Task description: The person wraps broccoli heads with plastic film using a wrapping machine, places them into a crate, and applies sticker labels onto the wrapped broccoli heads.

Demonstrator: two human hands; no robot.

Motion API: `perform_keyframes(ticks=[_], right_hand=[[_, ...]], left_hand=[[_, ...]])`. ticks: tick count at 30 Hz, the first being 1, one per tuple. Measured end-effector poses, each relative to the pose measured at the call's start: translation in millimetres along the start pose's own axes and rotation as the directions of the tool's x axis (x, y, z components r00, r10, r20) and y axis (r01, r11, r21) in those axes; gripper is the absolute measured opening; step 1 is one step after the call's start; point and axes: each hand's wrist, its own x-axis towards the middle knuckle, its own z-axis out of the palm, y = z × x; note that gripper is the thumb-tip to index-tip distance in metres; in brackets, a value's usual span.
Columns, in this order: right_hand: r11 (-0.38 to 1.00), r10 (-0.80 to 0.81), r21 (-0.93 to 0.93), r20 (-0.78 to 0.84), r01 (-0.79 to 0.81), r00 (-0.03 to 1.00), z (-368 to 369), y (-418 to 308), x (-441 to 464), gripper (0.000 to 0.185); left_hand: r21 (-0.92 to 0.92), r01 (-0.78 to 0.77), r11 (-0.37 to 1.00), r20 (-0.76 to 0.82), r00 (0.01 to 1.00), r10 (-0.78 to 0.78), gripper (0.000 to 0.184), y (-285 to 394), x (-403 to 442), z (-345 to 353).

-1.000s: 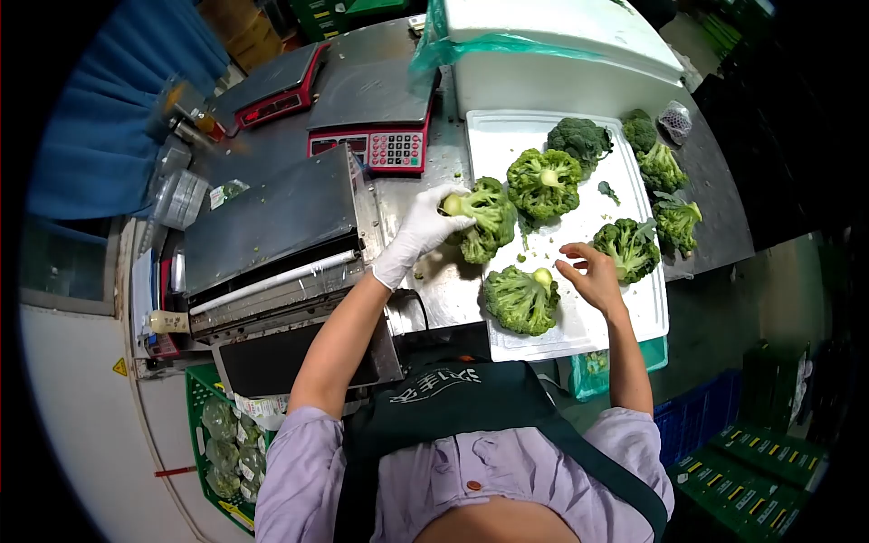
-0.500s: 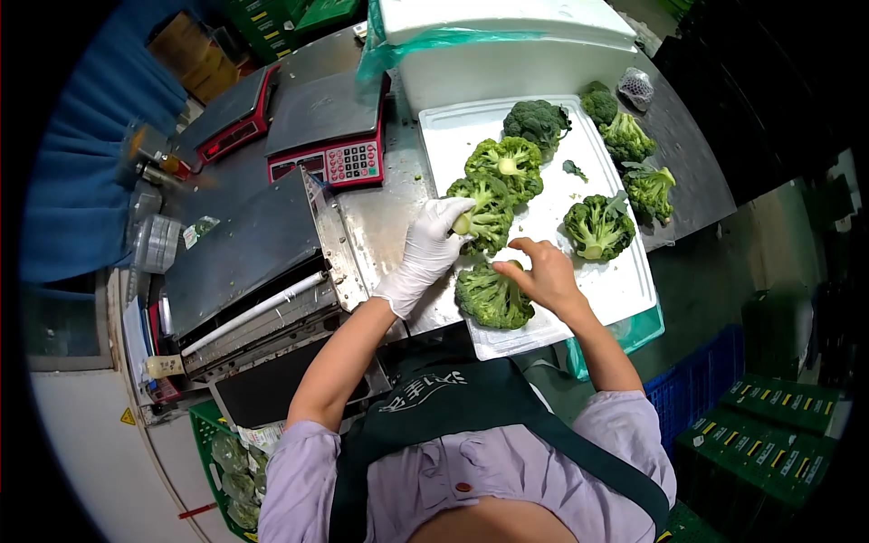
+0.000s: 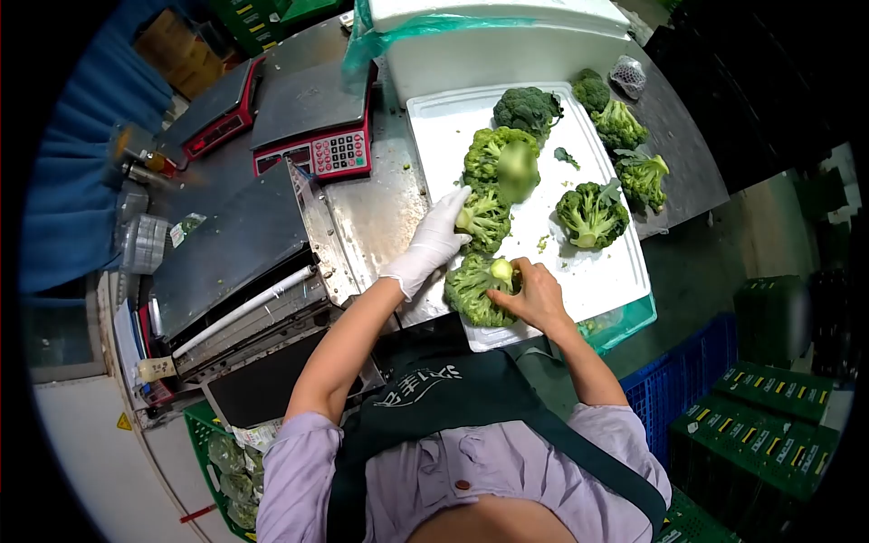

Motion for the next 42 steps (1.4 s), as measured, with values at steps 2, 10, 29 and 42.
perform_keyframes(ticks=[2,10,29,42], right_hand=[[0.999,-0.015,0.034,-0.020,0.015,1.000,2.4,1.5,-4.5,0.060],[0.958,-0.180,0.194,-0.161,0.210,0.970,14.6,11.7,-3.8,0.051],[0.780,-0.623,-0.045,-0.139,0.624,0.770,-24.4,-0.2,115.9,0.027],[0.584,-0.741,-0.416,0.078,0.697,0.667,-5.0,10.9,128.9,0.011]], left_hand=[[-0.078,0.081,0.994,-0.019,0.996,-0.083,0.077,0.1,-4.6,-6.3],[-0.129,0.192,0.973,0.377,0.917,-0.131,0.072,45.1,-64.5,-31.4],[-0.167,0.237,0.957,-0.027,0.969,-0.245,0.052,23.8,-53.7,-9.7],[0.218,-0.052,0.975,0.043,0.998,0.044,0.063,-8.2,5.3,10.4]])
